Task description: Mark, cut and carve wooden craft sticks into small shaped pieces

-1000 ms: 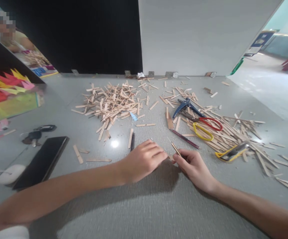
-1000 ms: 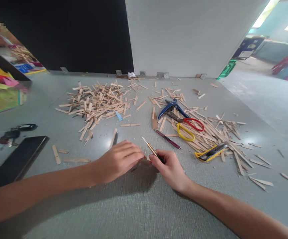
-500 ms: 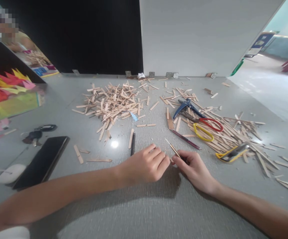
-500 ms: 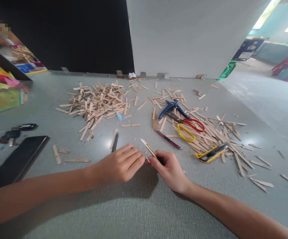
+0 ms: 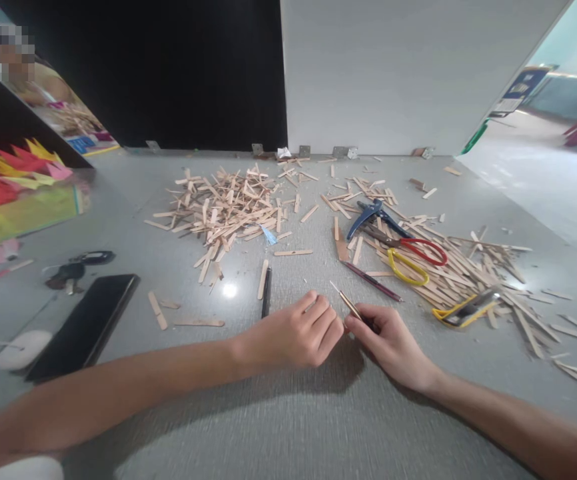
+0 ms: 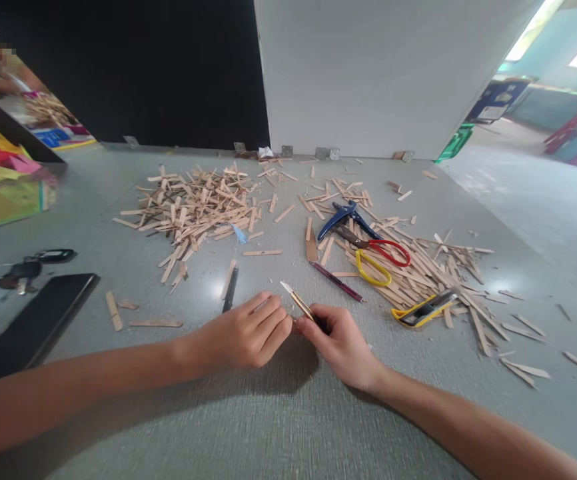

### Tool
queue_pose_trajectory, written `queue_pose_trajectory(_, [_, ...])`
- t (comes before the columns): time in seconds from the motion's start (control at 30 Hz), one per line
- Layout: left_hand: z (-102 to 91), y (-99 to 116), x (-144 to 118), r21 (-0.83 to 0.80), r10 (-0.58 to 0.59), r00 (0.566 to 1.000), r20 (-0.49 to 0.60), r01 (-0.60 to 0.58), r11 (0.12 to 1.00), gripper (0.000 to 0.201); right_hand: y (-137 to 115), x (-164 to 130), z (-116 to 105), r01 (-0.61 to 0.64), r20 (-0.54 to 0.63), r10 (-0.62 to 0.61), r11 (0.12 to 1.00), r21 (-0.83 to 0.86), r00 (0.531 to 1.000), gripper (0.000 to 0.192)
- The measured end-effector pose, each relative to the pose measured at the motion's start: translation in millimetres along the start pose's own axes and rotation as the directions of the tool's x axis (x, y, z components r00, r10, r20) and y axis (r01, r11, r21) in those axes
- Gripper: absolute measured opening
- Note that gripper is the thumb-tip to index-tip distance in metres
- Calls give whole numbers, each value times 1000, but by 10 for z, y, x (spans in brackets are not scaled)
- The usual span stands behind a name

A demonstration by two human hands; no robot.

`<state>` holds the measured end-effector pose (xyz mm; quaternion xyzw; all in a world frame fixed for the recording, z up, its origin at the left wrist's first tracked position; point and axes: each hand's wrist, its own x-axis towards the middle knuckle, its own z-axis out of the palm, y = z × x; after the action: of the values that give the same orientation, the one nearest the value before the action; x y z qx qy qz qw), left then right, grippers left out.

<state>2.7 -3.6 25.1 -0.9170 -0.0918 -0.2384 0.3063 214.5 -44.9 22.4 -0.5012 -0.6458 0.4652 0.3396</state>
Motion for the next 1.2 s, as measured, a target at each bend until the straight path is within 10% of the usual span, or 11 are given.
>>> queue_pose_trajectory(0.6, [46,86,-13,-145,-187,980,70,196,970,29,60,-11,12,18,14,-18,998,-52,1000,39])
queue_pose_trajectory(0.73, [85,77,-30,-368,-386,914,124,403,838,31,55,-15,12,2,14,-2,999,-41,1000,40])
queue_pose_trajectory(0.93, [71,-57,-63,-648,-497,751,434,644,407,19,40,-18,12,-32,-47,30,999,-39,998,43])
queue_pose_trajectory(1.2, [43,-120,-48,-760,-441,816,374,542,358,21,65,-14,9,-43,-52,42,999,-17,998,41])
